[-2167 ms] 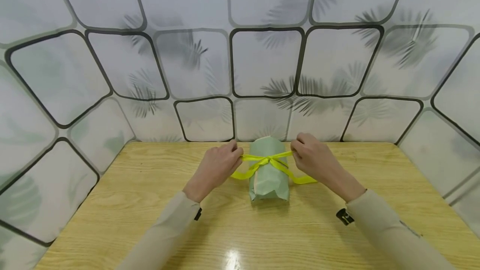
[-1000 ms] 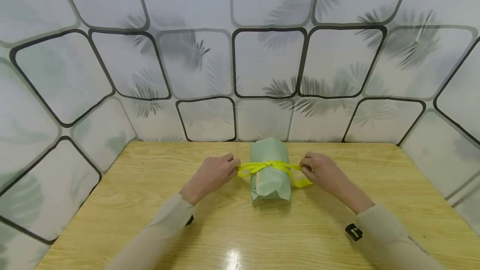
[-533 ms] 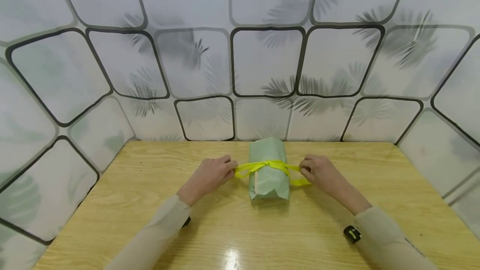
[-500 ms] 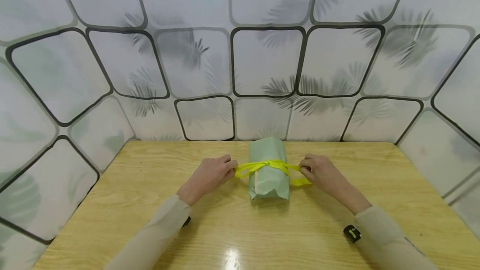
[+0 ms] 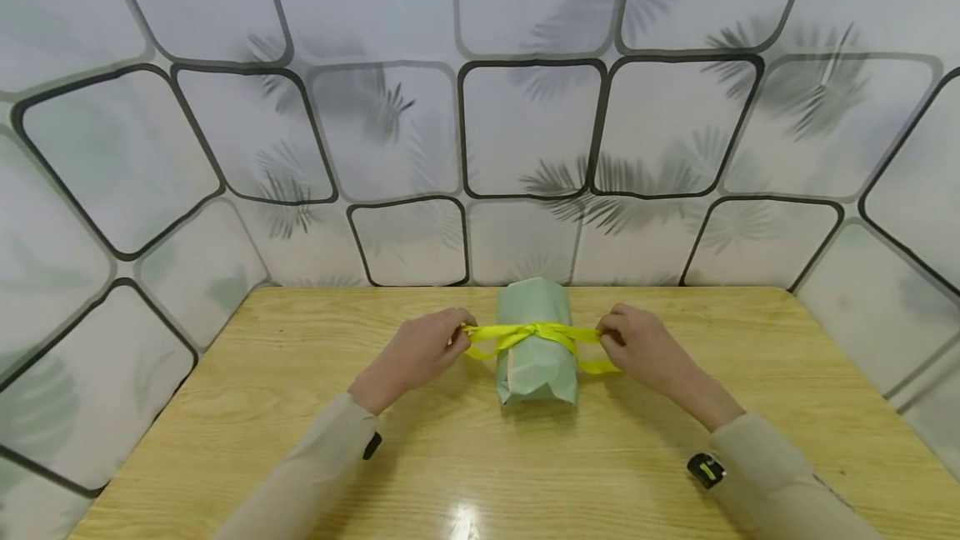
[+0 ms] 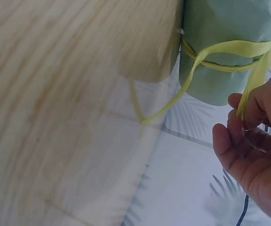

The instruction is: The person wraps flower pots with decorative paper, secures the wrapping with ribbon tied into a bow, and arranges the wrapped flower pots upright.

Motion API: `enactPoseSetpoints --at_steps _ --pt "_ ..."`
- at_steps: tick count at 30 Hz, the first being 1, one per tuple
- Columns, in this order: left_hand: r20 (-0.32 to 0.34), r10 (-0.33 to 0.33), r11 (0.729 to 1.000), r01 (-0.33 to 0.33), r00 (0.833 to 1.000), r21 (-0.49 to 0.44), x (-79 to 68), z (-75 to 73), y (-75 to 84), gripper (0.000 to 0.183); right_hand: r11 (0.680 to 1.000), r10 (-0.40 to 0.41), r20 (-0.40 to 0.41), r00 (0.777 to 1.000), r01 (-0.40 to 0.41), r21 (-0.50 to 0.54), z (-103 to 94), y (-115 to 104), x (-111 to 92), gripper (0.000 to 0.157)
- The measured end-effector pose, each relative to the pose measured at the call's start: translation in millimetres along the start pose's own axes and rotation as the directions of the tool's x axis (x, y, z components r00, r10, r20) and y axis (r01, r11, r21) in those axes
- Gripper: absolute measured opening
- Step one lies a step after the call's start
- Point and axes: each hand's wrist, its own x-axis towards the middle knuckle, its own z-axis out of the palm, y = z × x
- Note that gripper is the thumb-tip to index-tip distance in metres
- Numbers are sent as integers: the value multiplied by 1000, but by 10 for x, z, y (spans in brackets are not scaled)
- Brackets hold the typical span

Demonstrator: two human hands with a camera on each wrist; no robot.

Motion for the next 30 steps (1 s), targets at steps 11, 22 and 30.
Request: enactPoseSetpoints --at_steps 11,22,30 --pt "-5 -183 812 149 983 -565 -49 -2 -133 18 999 46 -93 995 -45 14 -105 64 -36 13" --pt "22 -296 798 260 955 -543 -50 27 -170 8 997 58 -98 993 -53 57 -124 79 -98 16" --pt "127 -413 672 396 902 -625 58 76 44 44 900 361 103 927 -375 223 -106 -57 -46 32"
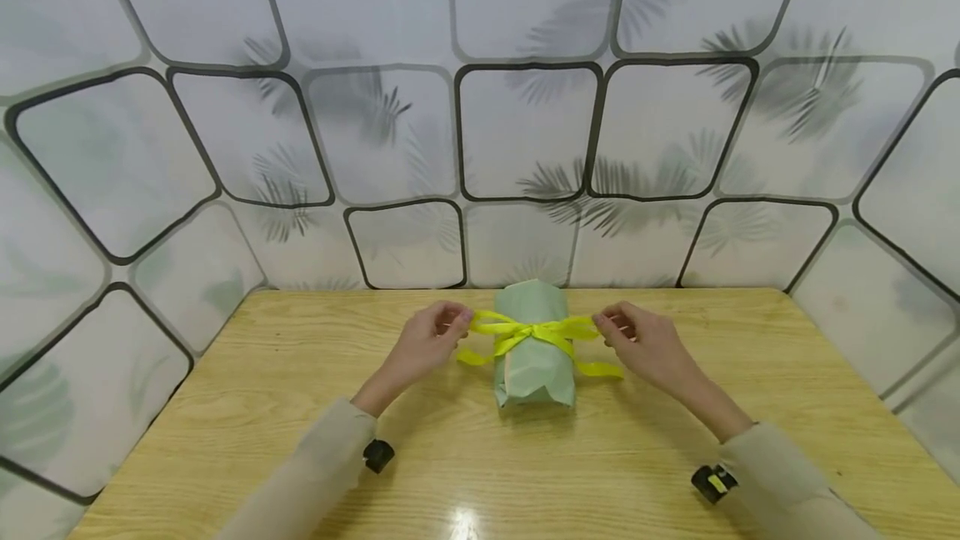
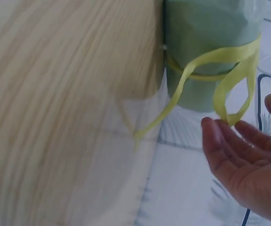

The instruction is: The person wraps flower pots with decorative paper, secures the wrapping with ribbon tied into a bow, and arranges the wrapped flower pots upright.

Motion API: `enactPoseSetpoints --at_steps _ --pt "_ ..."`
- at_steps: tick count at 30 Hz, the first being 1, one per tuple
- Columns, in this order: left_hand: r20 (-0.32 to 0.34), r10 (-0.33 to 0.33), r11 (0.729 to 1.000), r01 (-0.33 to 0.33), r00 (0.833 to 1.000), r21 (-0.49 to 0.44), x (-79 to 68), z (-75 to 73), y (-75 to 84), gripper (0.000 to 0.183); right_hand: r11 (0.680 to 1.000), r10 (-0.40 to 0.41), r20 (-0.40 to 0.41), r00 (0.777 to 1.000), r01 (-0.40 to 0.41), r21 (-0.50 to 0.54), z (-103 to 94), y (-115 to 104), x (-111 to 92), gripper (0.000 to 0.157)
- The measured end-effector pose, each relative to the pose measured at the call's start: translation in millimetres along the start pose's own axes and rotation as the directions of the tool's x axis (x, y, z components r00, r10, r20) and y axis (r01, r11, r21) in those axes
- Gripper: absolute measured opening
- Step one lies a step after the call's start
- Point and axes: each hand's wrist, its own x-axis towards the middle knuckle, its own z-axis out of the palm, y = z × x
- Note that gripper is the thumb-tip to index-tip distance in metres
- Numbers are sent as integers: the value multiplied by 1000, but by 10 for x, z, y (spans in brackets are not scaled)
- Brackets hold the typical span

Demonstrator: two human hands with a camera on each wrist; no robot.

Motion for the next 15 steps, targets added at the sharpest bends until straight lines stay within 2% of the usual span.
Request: enactPoseSetpoints --at_steps 3,6,8,11,15 --pt "39 -61 998 62 997 -28 9 66 91 56 994 92 74 993 -96 46 37 -115 23 52" --pt "107 -83 996 87 991 -36 17 101 136 61 986 129 144 981 -143 86 62 -230 42 63" --pt "163 -78 995 87 984 -48 9 100 146 62 981 133 182 974 -156 119 68 -283 46 65" --pt "243 -70 988 100 968 -114 -11 73 128 65 962 119 226 967 -168 215 69 -315 23 65" --pt "315 -86 976 143 945 -164 -55 27 94 73 934 87 247 965 -165 316 78 -275 -33 65"
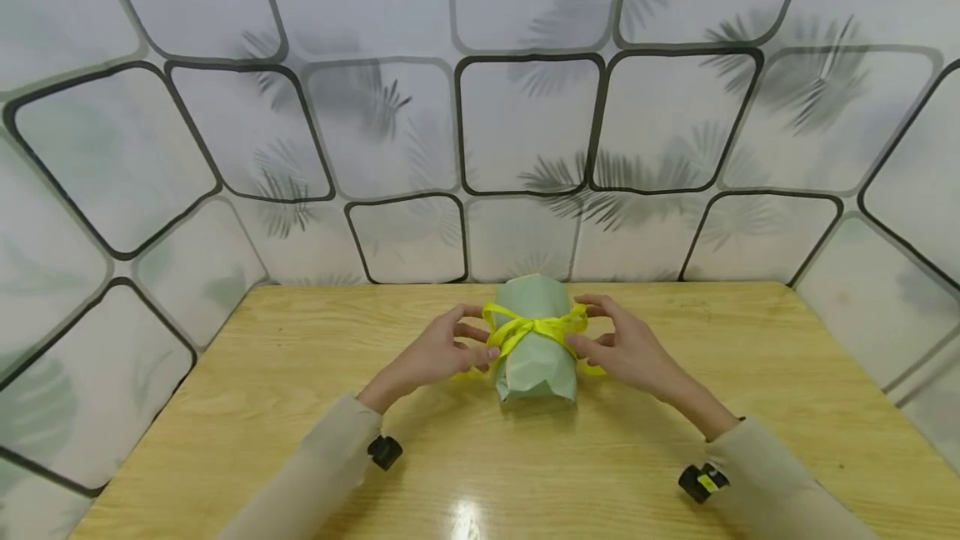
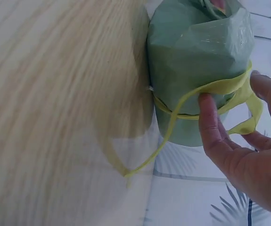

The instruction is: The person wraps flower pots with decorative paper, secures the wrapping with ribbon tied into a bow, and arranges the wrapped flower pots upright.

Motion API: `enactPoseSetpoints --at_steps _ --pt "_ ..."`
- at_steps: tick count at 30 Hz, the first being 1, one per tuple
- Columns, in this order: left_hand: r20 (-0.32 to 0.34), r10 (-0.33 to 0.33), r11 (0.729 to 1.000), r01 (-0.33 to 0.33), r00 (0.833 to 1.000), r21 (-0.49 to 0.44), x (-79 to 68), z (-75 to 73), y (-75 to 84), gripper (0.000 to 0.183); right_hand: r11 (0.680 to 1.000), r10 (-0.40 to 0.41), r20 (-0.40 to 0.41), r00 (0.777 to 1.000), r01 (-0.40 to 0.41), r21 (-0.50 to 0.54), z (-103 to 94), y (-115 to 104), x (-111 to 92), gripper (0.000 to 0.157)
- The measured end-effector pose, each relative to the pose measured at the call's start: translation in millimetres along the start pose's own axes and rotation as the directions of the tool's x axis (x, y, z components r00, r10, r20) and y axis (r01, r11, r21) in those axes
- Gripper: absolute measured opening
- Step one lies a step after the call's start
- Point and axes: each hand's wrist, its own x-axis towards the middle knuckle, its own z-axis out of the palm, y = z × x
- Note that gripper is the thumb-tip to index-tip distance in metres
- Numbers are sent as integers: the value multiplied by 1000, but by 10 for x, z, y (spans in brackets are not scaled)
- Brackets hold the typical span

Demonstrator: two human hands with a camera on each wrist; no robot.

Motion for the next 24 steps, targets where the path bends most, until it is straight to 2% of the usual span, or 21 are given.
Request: enactPoseSetpoints --at_steps 5,9,12,14,17,20,22,24 --pt "39 -65 998 65 997 -5 -57 -8 -21 76 998 -57 -5 998 57 19 4 76 -50 70" --pt "39 -83 996 84 996 -22 -106 14 -49 73 996 -82 -45 996 82 18 17 99 -90 76" --pt "36 -81 997 82 996 -2 -148 5 -69 64 993 -107 -104 989 103 -49 14 89 -129 78" --pt "40 -62 997 60 997 50 -175 -19 -90 50 986 -142 -148 979 126 -110 5 70 -156 77" --pt "47 10 980 -19 999 196 -206 -62 -124 34 970 -199 -227 953 159 -183 -5 31 -186 72" --pt "79 77 951 -97 994 293 -210 -74 -156 31 954 -268 -281 922 212 -213 10 -3 -184 62" --pt "116 111 940 -142 987 311 -198 -54 -171 31 935 -333 -293 896 273 -227 35 -21 -171 52" --pt "136 130 937 -167 982 307 -181 -18 -177 27 902 -415 -282 865 351 -250 69 -37 -145 41"
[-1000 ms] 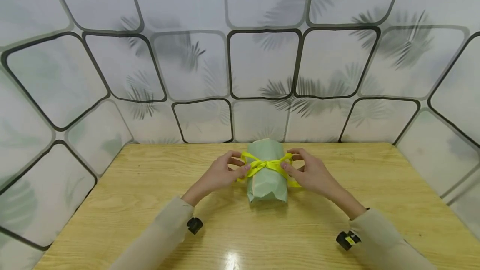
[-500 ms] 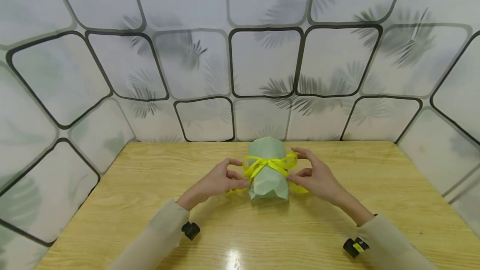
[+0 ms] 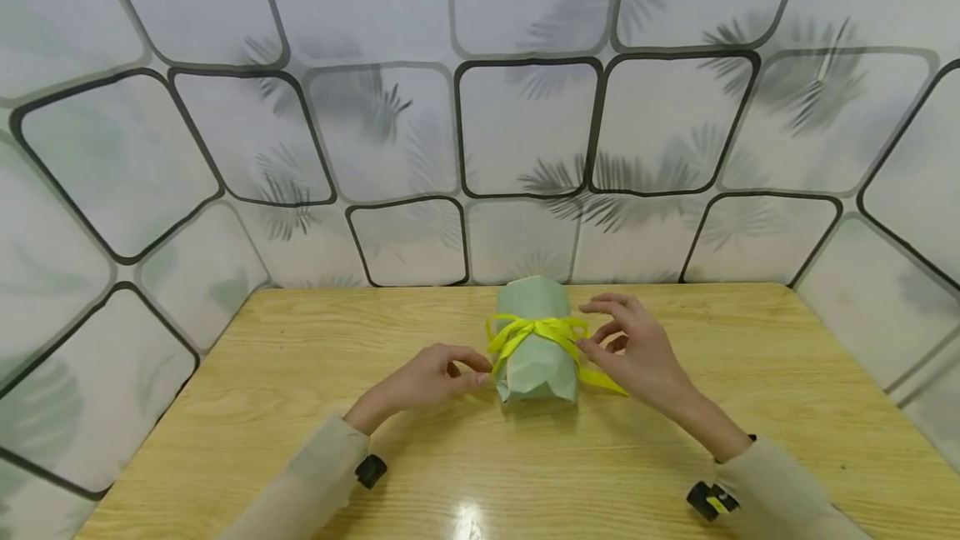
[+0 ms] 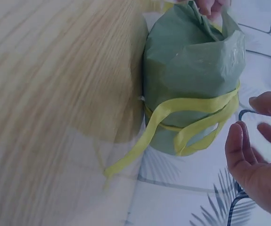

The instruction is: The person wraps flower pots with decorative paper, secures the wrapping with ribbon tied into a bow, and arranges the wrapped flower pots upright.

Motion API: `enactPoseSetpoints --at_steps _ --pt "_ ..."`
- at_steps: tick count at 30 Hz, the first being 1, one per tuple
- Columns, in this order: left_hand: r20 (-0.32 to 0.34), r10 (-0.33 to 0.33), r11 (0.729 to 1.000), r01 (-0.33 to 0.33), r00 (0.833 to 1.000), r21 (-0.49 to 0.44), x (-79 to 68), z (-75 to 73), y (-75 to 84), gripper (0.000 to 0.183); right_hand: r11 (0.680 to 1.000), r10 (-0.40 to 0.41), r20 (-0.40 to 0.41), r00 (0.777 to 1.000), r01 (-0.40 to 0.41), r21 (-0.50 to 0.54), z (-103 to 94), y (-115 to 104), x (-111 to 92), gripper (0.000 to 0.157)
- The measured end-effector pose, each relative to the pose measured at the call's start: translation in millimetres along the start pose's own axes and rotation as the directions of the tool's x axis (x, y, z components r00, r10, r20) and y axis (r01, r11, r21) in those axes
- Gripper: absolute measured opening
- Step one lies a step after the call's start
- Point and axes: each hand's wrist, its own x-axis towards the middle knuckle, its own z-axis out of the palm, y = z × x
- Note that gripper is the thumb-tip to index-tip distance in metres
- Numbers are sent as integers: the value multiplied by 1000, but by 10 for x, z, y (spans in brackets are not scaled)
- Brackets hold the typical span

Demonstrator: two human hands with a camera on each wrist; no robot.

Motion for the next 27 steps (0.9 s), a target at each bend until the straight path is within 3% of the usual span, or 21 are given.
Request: enactPoseSetpoints --at_steps 3,8,12,14,17,19,21,22,23,25,27 --pt "-26 9 1000 -9 1000 -9 36 55 25 17 991 -131 17 991 130 3 68 -32 43 29" --pt "-82 -41 994 32 996 -105 84 92 52 19 947 -318 58 946 320 -29 190 -92 217 23" --pt "-124 -3 996 -7 992 -86 84 98 49 19 921 -368 127 921 380 -85 254 -123 345 19" --pt "-162 76 997 -79 984 -11 63 95 48 11 915 -364 168 916 386 -119 274 -131 372 15" --pt "-217 271 955 -233 938 186 8 76 78 8 907 -353 214 911 389 -162 293 -130 379 11" --pt "-223 398 893 -320 890 317 -30 60 122 12 903 -353 223 909 394 -174 301 -127 372 10" --pt "-200 462 846 -361 864 393 -71 40 188 14 900 -358 221 907 398 -176 309 -125 367 9" --pt "-182 462 845 -369 868 388 -87 32 218 15 899 -362 219 906 401 -177 316 -119 365 9" --pt "-162 439 859 -361 884 362 -101 26 247 14 899 -363 216 906 402 -176 321 -121 365 9" --pt "-107 342 916 -306 934 261 -119 21 287 9 900 -363 210 908 400 -172 328 -123 364 9" --pt "-47 209 974 -204 977 94 -121 29 300 6 901 -362 207 909 398 -171 335 -121 361 9"
